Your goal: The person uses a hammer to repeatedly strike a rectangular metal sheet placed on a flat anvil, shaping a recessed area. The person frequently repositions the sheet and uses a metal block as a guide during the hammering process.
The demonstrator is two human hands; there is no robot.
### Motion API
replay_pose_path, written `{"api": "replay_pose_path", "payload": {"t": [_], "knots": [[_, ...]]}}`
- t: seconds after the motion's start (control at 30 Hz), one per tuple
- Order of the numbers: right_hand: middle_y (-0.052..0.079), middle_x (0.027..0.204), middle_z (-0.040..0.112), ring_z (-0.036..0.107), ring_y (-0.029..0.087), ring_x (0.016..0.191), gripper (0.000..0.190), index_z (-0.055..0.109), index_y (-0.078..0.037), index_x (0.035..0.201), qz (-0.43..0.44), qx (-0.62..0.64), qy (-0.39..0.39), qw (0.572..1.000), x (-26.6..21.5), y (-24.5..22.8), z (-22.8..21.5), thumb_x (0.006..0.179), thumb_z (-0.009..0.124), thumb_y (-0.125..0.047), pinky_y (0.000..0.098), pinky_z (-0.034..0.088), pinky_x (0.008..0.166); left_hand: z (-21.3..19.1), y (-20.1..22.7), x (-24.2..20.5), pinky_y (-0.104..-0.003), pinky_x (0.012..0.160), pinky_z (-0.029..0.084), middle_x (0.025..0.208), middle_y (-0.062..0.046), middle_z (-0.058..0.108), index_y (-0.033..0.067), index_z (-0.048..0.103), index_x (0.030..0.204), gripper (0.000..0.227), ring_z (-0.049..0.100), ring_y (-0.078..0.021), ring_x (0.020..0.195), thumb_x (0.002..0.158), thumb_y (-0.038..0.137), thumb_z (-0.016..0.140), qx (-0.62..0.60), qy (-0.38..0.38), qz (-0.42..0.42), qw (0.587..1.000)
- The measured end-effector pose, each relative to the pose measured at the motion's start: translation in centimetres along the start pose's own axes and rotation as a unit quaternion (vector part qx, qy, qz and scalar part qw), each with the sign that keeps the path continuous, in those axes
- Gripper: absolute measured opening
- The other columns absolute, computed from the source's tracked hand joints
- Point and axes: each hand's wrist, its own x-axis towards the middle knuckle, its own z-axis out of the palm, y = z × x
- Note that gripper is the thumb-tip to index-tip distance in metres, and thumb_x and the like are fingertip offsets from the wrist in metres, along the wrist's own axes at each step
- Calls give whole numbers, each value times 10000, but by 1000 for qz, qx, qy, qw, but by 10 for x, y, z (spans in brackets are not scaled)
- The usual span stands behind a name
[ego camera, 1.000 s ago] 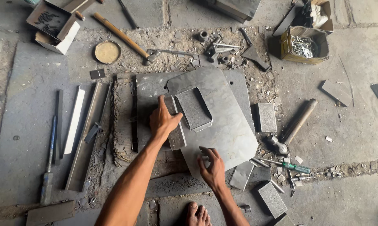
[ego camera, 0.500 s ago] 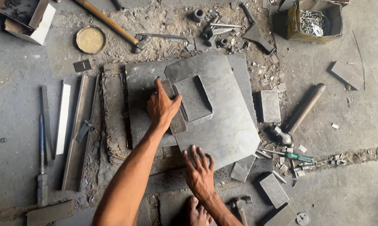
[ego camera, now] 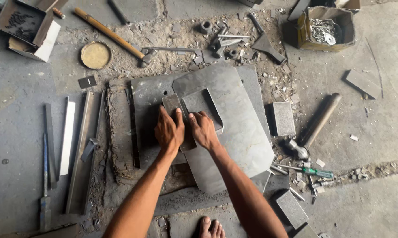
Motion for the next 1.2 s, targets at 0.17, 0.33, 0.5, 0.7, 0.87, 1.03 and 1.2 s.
{"api": "replay_pose_path", "payload": {"t": [0.17, 0.33, 0.5, 0.7, 0.87, 1.03, 1.2], "knots": [[268, 956, 611, 604, 459, 881, 440, 633, 80, 921, -17, 61, -41, 997, -1, 4, 0, 1037, 512, -327, 497, 465, 788, -10, 20, -1, -466, 859, 586, 1237, -299, 651, -89, 459, 1401, 653, 696, -429, 1038, 1033, 450, 479, -18, -52, -75, 996], [279, 889, 599, 573, 450, 818, 399, 620, 70, 944, -6, 36, -43, 998, 1, 3, 0, 991, 578, -324, 479, 455, 731, 11, 7, 1, -487, 883, 565, 1289, -349, 611, -154, 420, 1417, 723, 667, -465, 1084, 1036, 455, 504, -12, 30, 16, 999], [212, 1004, 674, 656, 347, 906, 352, 657, 29, 1125, 2, 64, -22, 998, -27, -8, -24, 1063, 525, -292, 398, 506, 777, 0, 6, 3, -491, 927, 569, 1348, -332, 597, -64, 287, 1524, 729, 663, -461, 1133, 1064, 469, 477, -51, 4, 25, 998], [172, 1305, 654, 593, 363, 1275, 340, 672, -50, 1288, 22, -171, 340, 924, -260, 61, -37, 950, 656, -85, 474, 450, 1110, -12, 15, -2, -530, 888, 582, 1471, -299, 528, 131, 83, 1619, 725, 670, -475, 1120, 1070, 430, 450, -68, -29, 18, 997], [308, 1268, 571, 597, 436, 1170, 628, 609, 6, 1323, 175, -372, 363, 836, -453, 161, -20, 777, 804, -237, 513, 506, 1041, -17, 23, -2, -531, 826, 609, 1465, -276, 537, 166, 48, 1609, 727, 683, -464, 1090, 1064, 450, 437, -44, -65, -10, 997], [193, 994, 660, 668, 298, 864, 406, 705, -30, 1104, 270, -304, 323, 854, -501, 221, -13, 768, 822, -228, 401, 570, 788, -18, 24, -1, -542, 770, 604, 1362, -257, 613, 203, 81, 1614, 697, 702, -452, 1019, 1068, 470, 423, -16, -79, -40, 996], [144, 794, 669, 639, 174, 674, 257, 674, 13, 1212, 312, 91, 252, 912, -430, 146, -70, 1018, 658, -156, 295, 509, 603, -12, 28, -6, -503, 657, 592, 1232, -228, 652, 241, 139, 1602, 656, 728, -395, 894, 1071, 479, 440, 8, -24, -55, 998]]}}
